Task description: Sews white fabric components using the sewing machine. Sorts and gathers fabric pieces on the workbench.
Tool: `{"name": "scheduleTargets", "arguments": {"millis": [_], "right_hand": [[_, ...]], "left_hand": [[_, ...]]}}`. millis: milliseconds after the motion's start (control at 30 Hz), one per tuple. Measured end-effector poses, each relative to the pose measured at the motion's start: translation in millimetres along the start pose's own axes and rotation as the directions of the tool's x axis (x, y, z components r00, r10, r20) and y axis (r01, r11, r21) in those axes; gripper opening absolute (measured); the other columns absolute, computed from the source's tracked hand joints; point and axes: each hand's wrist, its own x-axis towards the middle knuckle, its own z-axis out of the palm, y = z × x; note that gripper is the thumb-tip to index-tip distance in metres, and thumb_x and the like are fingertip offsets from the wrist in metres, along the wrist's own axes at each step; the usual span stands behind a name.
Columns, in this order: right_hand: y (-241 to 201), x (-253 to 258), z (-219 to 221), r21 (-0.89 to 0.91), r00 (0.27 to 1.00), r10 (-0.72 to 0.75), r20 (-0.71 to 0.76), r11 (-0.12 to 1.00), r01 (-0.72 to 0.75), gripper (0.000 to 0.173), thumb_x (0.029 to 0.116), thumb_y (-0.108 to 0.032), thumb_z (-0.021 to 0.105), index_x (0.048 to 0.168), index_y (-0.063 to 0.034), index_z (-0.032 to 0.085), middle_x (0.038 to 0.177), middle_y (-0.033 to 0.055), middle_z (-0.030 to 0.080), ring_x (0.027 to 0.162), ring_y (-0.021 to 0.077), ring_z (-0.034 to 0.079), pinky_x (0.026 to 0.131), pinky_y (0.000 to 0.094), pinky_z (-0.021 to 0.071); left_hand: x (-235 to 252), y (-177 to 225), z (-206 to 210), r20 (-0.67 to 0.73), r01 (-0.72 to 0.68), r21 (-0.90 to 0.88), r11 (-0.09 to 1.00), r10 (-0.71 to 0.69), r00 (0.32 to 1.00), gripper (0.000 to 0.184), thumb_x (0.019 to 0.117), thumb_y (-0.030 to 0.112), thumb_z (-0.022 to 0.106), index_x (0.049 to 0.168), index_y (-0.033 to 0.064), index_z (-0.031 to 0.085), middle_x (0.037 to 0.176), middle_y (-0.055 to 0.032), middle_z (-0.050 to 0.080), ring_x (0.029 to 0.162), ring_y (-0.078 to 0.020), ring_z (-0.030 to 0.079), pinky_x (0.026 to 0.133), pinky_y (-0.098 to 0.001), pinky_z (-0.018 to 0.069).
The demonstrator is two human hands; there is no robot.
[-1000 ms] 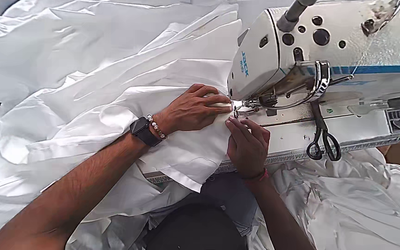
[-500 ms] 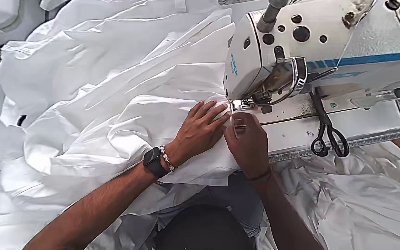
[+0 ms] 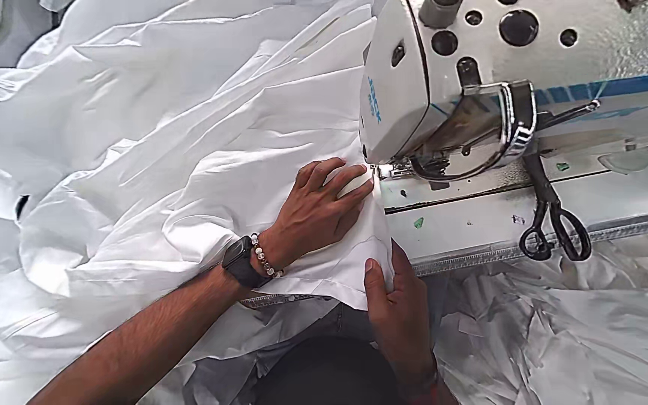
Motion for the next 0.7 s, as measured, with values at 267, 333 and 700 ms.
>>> {"name": "scheduleTargets", "arguments": {"millis": [267,333,700], "right_hand": [[6.1,21.2,6.7,-0.234,0.994,-0.095,-0.050,0.969,0.081,0.042,0.0979,-0.018,0.055,0.132,0.0038,0.065,0.073,-0.0004,0.070,0.055,0.0035,0.061,0.049,0.0243,0.0513],[4.8,26.3,7.5,-0.287,0.994,-0.096,-0.049,0.955,0.078,0.043,0.0961,-0.018,0.055,0.133,0.0021,0.065,0.070,-0.0011,0.068,0.053,0.0046,0.059,0.047,0.0258,0.0495],[4.9,60.6,16.9,-0.398,0.983,-0.139,-0.123,0.914,0.079,0.036,0.0943,-0.017,0.059,0.128,-0.0058,0.067,0.059,-0.0033,0.058,0.045,0.0082,0.050,0.044,0.0294,0.0426]], "left_hand": [[5.0,-10.4,-3.6,-0.006,-0.063,-0.010,0.998,0.063,0.998,0.036,0.1023,0.036,0.052,0.131,0.0280,0.072,0.141,-0.0023,0.062,0.134,-0.0277,0.047,0.113,-0.0467,0.0300],[5.5,-11.5,-4.6,-0.003,-0.071,-0.010,0.997,0.071,0.997,0.036,0.1021,0.037,0.053,0.131,0.0284,0.072,0.140,-0.0018,0.062,0.133,-0.0272,0.047,0.112,-0.0462,0.0297],[14.7,-23.2,-6.2,-0.044,-0.177,-0.001,0.984,0.177,0.983,0.032,0.0991,0.042,0.058,0.120,0.0267,0.078,0.128,-0.0028,0.069,0.128,-0.0278,0.052,0.110,-0.0464,0.0323]]}}
